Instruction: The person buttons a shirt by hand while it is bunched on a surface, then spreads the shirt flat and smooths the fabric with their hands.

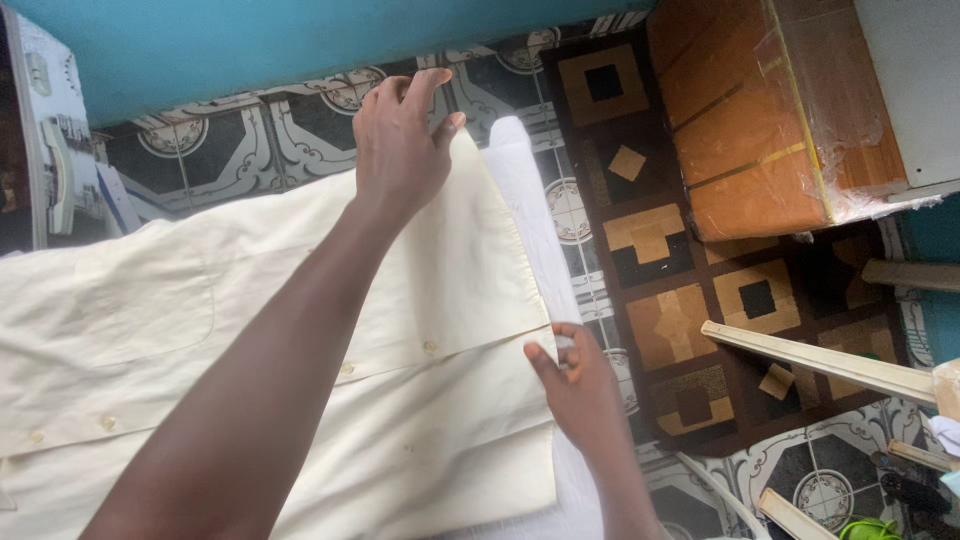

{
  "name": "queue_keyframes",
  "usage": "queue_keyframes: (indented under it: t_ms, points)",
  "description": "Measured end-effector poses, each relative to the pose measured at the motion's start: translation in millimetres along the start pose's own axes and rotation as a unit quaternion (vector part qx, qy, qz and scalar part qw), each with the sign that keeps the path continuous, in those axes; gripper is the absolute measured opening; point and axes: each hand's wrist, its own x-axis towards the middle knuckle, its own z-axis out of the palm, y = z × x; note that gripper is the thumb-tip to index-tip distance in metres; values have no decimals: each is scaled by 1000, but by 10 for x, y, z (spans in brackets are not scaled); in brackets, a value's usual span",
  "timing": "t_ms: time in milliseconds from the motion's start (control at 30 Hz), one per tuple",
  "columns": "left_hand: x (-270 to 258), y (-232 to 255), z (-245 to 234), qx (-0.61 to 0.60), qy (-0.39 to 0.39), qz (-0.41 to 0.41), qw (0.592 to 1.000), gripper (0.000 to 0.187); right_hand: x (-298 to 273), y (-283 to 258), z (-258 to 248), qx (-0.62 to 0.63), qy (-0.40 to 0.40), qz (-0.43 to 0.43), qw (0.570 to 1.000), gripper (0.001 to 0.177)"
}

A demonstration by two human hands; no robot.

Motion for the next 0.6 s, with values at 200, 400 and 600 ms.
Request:
queue_keyframes:
  t_ms: [200, 400, 600]
  points:
    - [-1073, 171, -810, -125, 17, -54, 990, 15, -392, 846, 78, 18, -101, 6, 995, 75]
    - [-3117, -337, -1801, -7, 39, -340, 940, 24, -538, 1672, 377, 143, -94, -25, 985, 51]
    - [-5572, -1818, -2484, 134, 150, -504, 840, 26, -698, 1684, 410, 161, 8, -16, 987, 49]
